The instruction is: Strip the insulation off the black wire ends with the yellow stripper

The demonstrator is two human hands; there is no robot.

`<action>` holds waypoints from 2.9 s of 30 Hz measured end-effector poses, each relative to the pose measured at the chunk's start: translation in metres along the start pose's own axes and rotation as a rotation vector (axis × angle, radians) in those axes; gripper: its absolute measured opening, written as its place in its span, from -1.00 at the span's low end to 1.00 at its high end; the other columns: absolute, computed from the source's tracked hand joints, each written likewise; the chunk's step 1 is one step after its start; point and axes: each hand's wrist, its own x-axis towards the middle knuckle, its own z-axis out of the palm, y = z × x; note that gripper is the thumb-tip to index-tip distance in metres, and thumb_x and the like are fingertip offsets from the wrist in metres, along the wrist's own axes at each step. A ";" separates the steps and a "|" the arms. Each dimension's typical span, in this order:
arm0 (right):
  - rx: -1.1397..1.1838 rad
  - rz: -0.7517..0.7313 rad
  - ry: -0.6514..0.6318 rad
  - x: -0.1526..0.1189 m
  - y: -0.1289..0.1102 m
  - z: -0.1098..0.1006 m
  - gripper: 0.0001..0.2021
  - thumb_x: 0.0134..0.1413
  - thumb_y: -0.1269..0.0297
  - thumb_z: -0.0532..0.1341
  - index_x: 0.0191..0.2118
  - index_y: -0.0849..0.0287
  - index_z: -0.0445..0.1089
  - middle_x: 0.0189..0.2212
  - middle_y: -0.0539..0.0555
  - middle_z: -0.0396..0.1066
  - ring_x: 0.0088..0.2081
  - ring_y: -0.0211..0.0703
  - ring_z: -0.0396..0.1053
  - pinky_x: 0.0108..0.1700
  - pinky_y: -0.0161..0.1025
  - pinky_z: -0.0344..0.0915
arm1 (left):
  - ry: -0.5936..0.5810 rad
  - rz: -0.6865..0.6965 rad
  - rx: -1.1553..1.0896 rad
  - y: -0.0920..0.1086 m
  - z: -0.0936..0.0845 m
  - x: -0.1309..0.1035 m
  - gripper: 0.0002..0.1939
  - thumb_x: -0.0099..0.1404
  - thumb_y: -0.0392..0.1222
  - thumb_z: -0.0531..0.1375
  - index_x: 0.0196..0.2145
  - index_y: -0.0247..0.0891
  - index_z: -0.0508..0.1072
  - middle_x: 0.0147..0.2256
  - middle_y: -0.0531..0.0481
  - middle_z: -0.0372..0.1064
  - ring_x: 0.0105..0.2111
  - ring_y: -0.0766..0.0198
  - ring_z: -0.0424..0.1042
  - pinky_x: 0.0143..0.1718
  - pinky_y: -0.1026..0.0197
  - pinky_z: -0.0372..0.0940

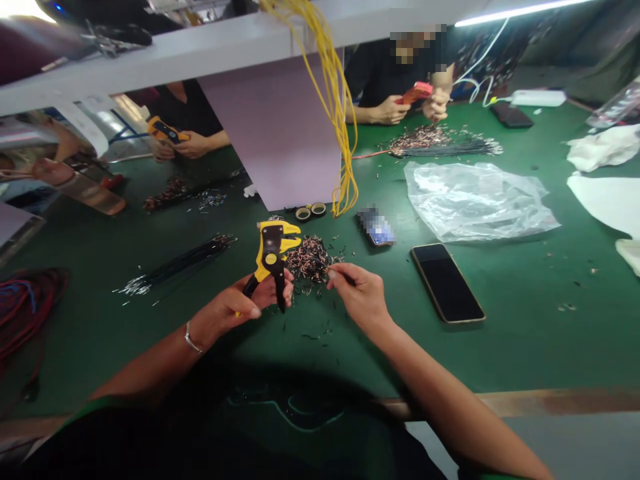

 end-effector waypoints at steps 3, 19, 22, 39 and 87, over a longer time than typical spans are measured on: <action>0.017 0.015 -0.026 -0.002 -0.006 0.002 -0.85 -0.01 0.22 0.27 -0.42 0.17 0.53 -0.66 -0.04 0.42 -0.59 -0.27 0.30 -0.49 -0.29 0.28 | 0.002 -0.018 -0.044 -0.005 -0.002 -0.009 -0.37 -0.14 -0.42 0.26 -0.03 -0.20 0.46 -0.19 -0.08 0.42 -0.15 0.06 0.42 0.00 -0.06 0.27; 0.002 0.006 -0.132 0.008 -0.026 0.004 -0.89 -0.07 0.26 0.33 -0.42 0.16 0.60 -0.66 -0.04 0.38 -0.62 -0.30 0.28 -0.54 -0.30 0.24 | -0.107 -0.092 -0.074 -0.015 -0.014 -0.023 -0.44 -0.13 -0.23 0.42 -0.11 -0.28 0.47 -0.24 -0.12 0.38 -0.26 0.13 0.36 -0.18 0.07 0.27; 0.011 -0.030 -0.176 0.011 -0.025 0.003 -0.91 -0.05 0.28 0.34 -0.41 0.14 0.61 -0.65 -0.03 0.40 -0.59 -0.29 0.30 -0.52 -0.29 0.25 | -0.157 -0.127 -0.093 -0.017 -0.017 -0.025 -0.37 -0.15 -0.21 0.45 -0.07 -0.33 0.44 -0.25 -0.13 0.40 -0.26 0.13 0.37 -0.17 0.09 0.25; -0.065 -0.052 -0.172 0.013 -0.012 0.001 -0.88 0.00 0.26 0.31 -0.40 0.11 0.61 -0.61 -0.02 0.46 -0.54 -0.24 0.35 -0.45 -0.24 0.30 | -0.169 -0.166 -0.181 -0.022 -0.015 -0.020 -0.38 -0.21 -0.28 0.41 -0.10 -0.31 0.47 -0.29 -0.11 0.41 -0.33 0.13 0.39 -0.26 0.10 0.29; 0.041 0.043 -0.156 0.011 -0.017 0.005 -0.91 -0.10 0.28 0.33 -0.47 0.13 0.59 -0.68 -0.04 0.42 -0.62 -0.28 0.31 -0.53 -0.28 0.28 | -0.083 -0.136 -0.135 -0.021 -0.002 -0.028 -0.58 -0.09 -0.29 0.36 -0.20 -0.32 0.46 -0.40 -0.02 0.32 -0.46 0.26 0.32 -0.38 0.15 0.24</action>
